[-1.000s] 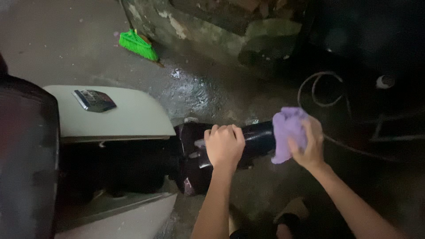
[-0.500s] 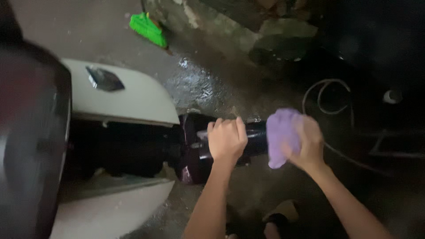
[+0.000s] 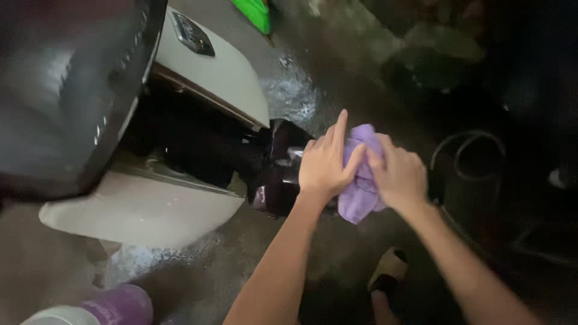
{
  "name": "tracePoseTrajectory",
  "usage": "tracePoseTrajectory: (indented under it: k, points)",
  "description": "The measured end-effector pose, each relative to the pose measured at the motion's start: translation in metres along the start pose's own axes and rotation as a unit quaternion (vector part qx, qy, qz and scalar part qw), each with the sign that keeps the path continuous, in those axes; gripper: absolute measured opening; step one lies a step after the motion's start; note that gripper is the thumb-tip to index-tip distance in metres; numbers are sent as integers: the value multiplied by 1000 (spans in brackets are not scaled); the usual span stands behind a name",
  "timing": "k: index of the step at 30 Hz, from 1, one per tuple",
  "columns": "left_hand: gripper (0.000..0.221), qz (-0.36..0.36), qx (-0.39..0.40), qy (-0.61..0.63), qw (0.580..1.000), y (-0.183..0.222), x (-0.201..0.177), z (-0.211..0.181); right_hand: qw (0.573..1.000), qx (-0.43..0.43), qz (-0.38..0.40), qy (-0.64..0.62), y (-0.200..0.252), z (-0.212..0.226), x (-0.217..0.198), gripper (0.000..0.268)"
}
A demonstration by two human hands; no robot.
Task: The person wipes the front bodywork and handlebars of a motorcycle using a purple cloth. They clean the instrument cluster, the front fairing, and the side panels while standing in a garage.
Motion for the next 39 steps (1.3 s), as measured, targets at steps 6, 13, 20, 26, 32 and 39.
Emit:
tracePoseTrajectory:
  k: [6,13,20,26,32,39]
  points:
    - [23,-145,155,80,974,12,-36,-54,968,-1,88,-234,6,25,-32,48]
    - [55,-94,62,-179,977,18,6,-76,960,74,99,-253,21,-55,-24,40]
    - [61,-126,19,-186,974,22,16,-76,984,128,81,-97,24,-63,-1,38]
    - [48,-117,97,-201,968,30,7,-58,978,178,5,-111,23,-67,3,42]
    - [37,-111,150,-253,949,43,-35,-32,984,124,-21,-123,32,-49,-12,44]
    - [49,-141,129,-161,968,26,-2,-39,988,114,-61,-87,26,-41,-15,48]
Point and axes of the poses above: each hand's wrist, its own y-axis away from the middle knuckle, its own x-axis out of the palm, z = x × y, the point moved 5 cm from there along -y, towards the middle knuckle, and after that the axes turned 3 degrees about y, right-handed, at the moved point
